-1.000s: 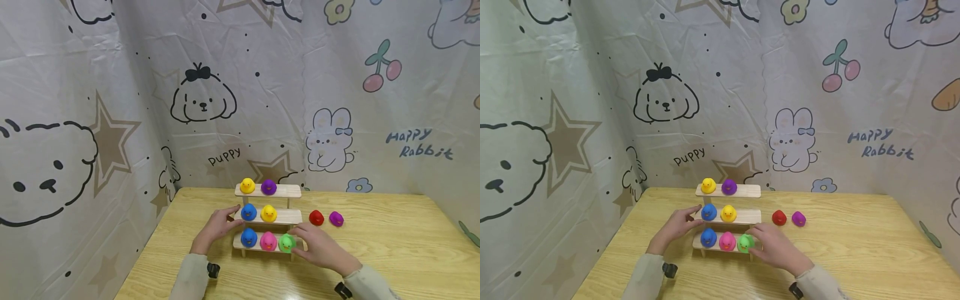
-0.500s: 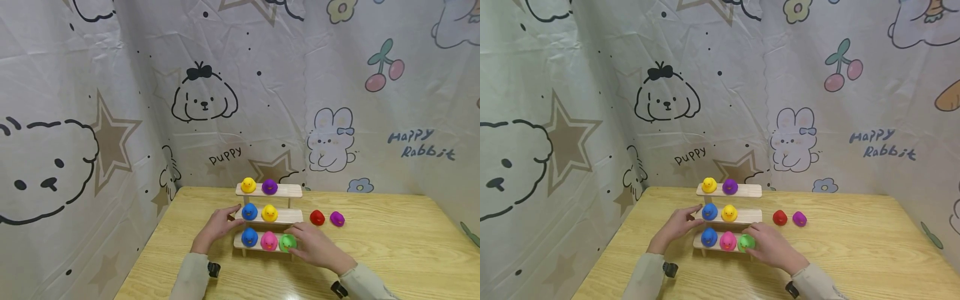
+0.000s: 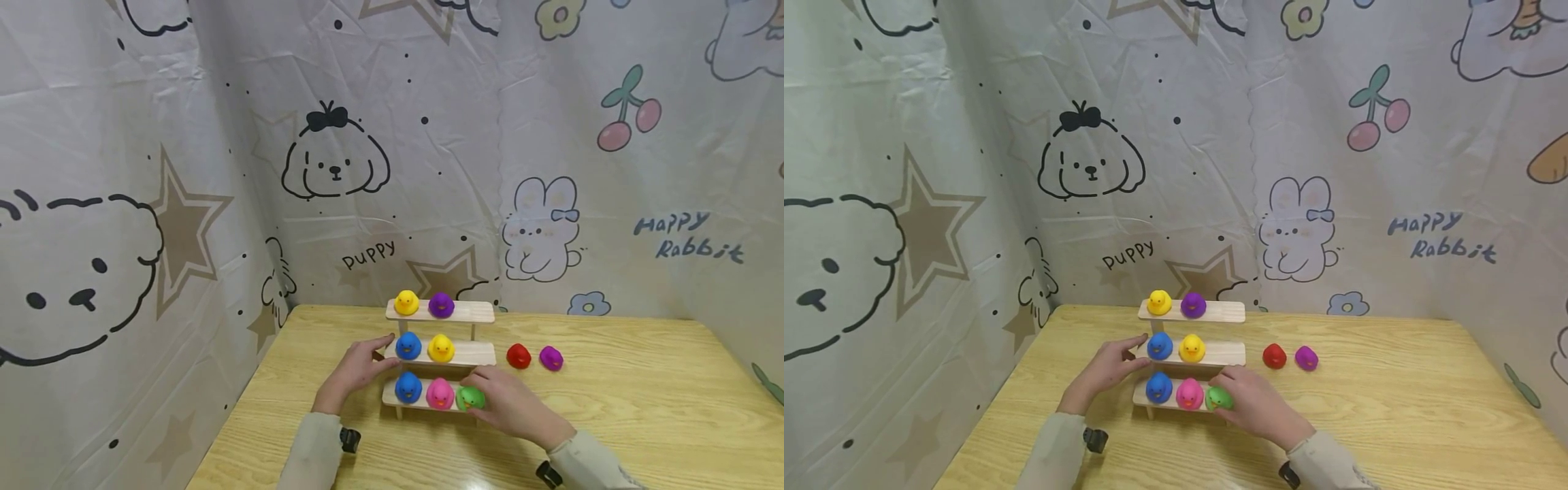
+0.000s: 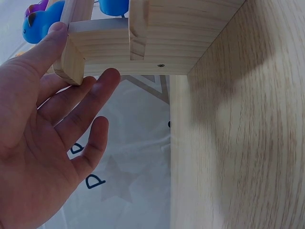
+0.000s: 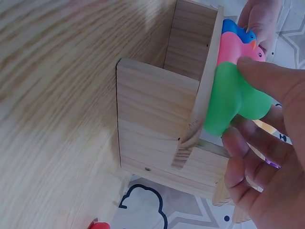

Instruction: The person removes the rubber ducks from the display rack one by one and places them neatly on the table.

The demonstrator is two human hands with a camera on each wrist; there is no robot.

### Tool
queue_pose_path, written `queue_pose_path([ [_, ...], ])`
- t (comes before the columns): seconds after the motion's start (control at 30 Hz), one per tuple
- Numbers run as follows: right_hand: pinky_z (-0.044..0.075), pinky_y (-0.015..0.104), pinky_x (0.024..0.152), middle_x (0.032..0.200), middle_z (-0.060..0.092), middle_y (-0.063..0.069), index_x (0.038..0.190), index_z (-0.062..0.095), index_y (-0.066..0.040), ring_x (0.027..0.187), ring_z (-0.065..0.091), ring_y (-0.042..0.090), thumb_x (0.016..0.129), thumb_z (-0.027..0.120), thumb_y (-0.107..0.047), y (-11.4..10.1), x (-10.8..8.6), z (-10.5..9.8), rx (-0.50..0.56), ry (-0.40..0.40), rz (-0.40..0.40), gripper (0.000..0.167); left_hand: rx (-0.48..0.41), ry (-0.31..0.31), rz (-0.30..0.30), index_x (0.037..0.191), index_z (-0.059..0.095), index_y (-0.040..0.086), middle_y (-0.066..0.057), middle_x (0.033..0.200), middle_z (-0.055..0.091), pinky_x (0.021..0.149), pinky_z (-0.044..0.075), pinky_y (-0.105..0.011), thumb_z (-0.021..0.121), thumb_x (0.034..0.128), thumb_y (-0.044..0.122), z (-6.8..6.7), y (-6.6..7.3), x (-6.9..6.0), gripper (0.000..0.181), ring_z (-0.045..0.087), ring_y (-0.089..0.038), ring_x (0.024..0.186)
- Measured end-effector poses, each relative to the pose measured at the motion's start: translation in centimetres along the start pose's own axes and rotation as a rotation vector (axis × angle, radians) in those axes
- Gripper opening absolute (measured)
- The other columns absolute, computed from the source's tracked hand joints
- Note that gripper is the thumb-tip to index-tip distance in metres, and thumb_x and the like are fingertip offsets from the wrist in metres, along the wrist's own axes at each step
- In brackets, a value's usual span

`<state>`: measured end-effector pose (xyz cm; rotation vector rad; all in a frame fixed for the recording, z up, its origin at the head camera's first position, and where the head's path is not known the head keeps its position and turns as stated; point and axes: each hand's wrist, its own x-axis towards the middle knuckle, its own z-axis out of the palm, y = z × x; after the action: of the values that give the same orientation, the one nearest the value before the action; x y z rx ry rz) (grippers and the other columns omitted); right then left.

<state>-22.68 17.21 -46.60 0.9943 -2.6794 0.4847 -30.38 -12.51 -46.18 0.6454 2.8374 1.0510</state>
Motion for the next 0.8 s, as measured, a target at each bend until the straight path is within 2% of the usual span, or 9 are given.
queue_pose_path([
  [0.2,0.050,0.029,0.076,0.096,0.061,-0.005,0.104,0.068,-0.013,0.086,0.055,0.009,0.075,0.080,-0.027,0.0,-0.1,0.0,-0.016,0.007,-0.008,0.035,-0.006,-0.001,-0.012,0.140,0.048,0.014,-0.002,0.137,0.052,0.077,0.050,-0.031,0.062,0.0884,0.044,0.0,0.1,0.0,0.062,0.059,-0.017,0.094],
  [0.8,0.051,0.031,0.077,0.103,0.059,-0.004,0.109,0.067,-0.010,0.088,0.055,0.008,0.075,0.079,-0.020,0.8,-1.5,-1.2,-0.017,0.103,-0.080,0.038,-0.009,0.009,-0.009,0.140,0.049,0.014,-0.002,0.136,0.052,0.075,0.050,-0.028,0.062,0.0877,0.046,0.1,0.0,0.1,0.062,0.059,-0.016,0.092],
])
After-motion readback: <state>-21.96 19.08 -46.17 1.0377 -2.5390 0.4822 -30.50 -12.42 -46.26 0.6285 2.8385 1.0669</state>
